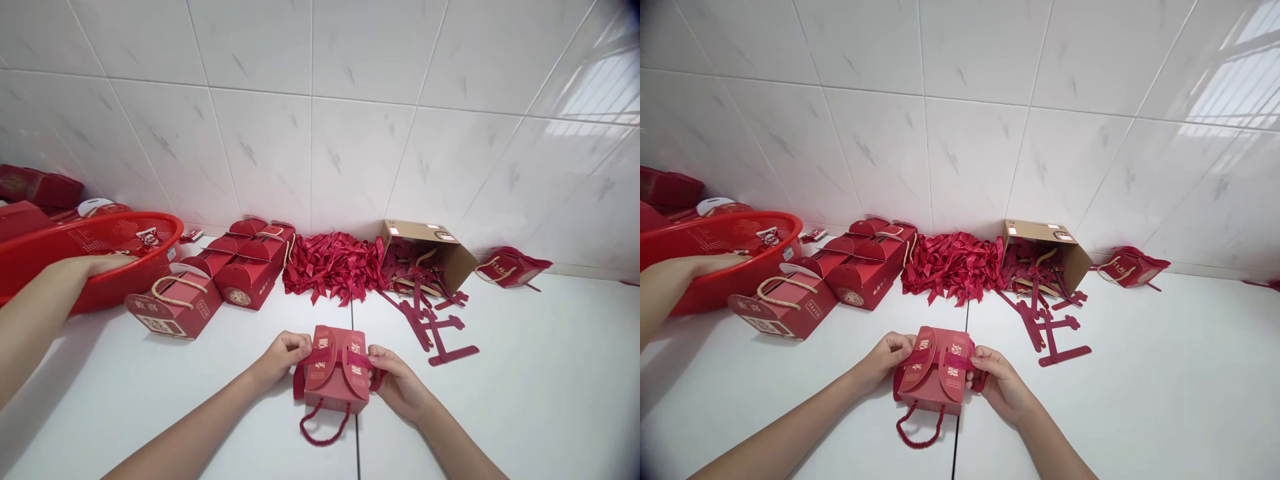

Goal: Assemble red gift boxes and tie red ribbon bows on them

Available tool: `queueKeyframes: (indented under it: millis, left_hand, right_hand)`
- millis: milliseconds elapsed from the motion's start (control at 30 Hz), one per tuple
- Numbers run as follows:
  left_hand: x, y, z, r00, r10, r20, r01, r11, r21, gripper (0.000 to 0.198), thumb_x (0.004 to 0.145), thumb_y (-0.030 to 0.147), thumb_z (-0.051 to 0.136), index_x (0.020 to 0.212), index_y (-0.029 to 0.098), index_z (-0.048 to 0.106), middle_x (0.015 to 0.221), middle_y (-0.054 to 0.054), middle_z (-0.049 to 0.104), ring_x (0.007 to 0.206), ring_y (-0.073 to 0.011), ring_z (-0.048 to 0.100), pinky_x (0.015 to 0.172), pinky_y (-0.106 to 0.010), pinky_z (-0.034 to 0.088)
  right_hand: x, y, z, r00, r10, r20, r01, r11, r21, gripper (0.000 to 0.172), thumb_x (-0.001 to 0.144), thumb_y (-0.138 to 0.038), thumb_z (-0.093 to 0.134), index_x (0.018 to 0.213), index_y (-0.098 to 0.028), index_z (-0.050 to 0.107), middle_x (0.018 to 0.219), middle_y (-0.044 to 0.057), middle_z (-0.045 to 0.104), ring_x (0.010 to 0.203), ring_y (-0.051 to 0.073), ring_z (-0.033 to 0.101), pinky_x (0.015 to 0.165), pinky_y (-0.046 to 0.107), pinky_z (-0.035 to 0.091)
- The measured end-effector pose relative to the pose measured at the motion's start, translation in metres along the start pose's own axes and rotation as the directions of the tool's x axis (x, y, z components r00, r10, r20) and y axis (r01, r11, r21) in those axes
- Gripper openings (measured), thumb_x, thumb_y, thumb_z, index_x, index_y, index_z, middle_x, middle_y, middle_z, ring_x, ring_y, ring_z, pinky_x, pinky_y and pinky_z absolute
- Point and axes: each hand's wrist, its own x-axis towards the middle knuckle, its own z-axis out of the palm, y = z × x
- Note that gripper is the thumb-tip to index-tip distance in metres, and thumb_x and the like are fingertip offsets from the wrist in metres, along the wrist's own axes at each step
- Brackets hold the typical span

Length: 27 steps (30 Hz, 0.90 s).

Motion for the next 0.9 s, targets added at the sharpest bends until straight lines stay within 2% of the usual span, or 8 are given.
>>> queueKeyframes:
  millis: [200, 400, 500, 633, 733, 900]
  left_hand:
    - [-0.004, 0.004, -0.004, 0.995, -0.091, 0.045, 0.096, 0.989, -0.11, 0.046, 0.069, 0.044, 0.072, 0.049, 0.014, 0.043, 0.056, 0.003, 0.043, 0.052, -0.0088, 0.039, 0.052, -0.023, 0.03]
    - [-0.003, 0.005, -0.007, 0.989, -0.105, 0.104, 0.12, 0.982, -0.147, 0.05, 0.053, 0.043, 0.082, 0.045, 0.014, 0.042, 0.054, 0.002, 0.046, 0.053, -0.0096, 0.042, 0.052, -0.023, 0.03]
    - [0.001, 0.005, -0.009, 0.984, -0.108, 0.139, 0.129, 0.98, -0.149, 0.05, 0.051, 0.04, 0.083, 0.045, 0.015, 0.041, 0.053, 0.003, 0.048, 0.051, -0.0093, 0.043, 0.052, -0.023, 0.031]
    - [0.004, 0.004, -0.011, 0.975, -0.128, 0.181, 0.154, 0.979, -0.134, 0.049, 0.053, 0.037, 0.082, 0.047, 0.015, 0.039, 0.053, 0.001, 0.053, 0.049, -0.0094, 0.047, 0.05, -0.023, 0.033]
    - [0.004, 0.001, -0.013, 0.968, -0.149, 0.202, 0.177, 0.976, -0.126, 0.046, 0.056, 0.035, 0.081, 0.05, 0.016, 0.039, 0.051, 0.001, 0.054, 0.044, -0.0089, 0.048, 0.045, -0.022, 0.034]
    - [0.002, -0.003, -0.013, 0.965, -0.166, 0.204, 0.196, 0.971, -0.136, 0.046, 0.06, 0.029, 0.079, 0.057, 0.019, 0.034, 0.045, 0.008, 0.043, 0.033, -0.0059, 0.039, 0.034, -0.017, 0.027]
  right_hand:
    - [0.0, -0.005, -0.002, 0.999, 0.021, 0.033, -0.023, 0.998, 0.057, 0.023, 0.068, -0.019, 0.063, 0.057, -0.018, 0.043, 0.058, -0.001, 0.051, 0.056, 0.012, 0.046, 0.057, 0.024, 0.032]
    - [-0.001, -0.011, -0.002, 0.999, 0.048, 0.008, -0.048, 0.996, 0.079, 0.025, 0.066, -0.02, 0.062, 0.055, -0.018, 0.04, 0.061, -0.001, 0.05, 0.058, 0.013, 0.047, 0.06, 0.026, 0.035]
    - [-0.001, -0.011, -0.004, 0.999, 0.03, -0.015, -0.029, 0.996, 0.09, 0.027, 0.067, -0.022, 0.065, 0.056, -0.018, 0.041, 0.065, -0.001, 0.053, 0.06, 0.014, 0.048, 0.061, 0.027, 0.036]
    - [0.0, -0.01, -0.006, 0.998, 0.056, -0.038, -0.052, 0.992, 0.113, 0.022, 0.07, -0.023, 0.069, 0.061, -0.018, 0.049, 0.08, 0.002, 0.06, 0.066, 0.014, 0.051, 0.063, 0.028, 0.037]
    - [-0.001, -0.009, -0.007, 0.996, 0.076, -0.036, -0.07, 0.989, 0.133, 0.018, 0.072, -0.023, 0.069, 0.064, -0.017, 0.054, 0.079, 0.002, 0.06, 0.067, 0.014, 0.051, 0.064, 0.028, 0.038]
    - [-0.003, -0.008, -0.008, 0.997, 0.067, -0.04, -0.061, 0.989, 0.136, 0.016, 0.073, -0.024, 0.069, 0.064, -0.016, 0.058, 0.076, 0.002, 0.06, 0.07, 0.014, 0.053, 0.064, 0.027, 0.039]
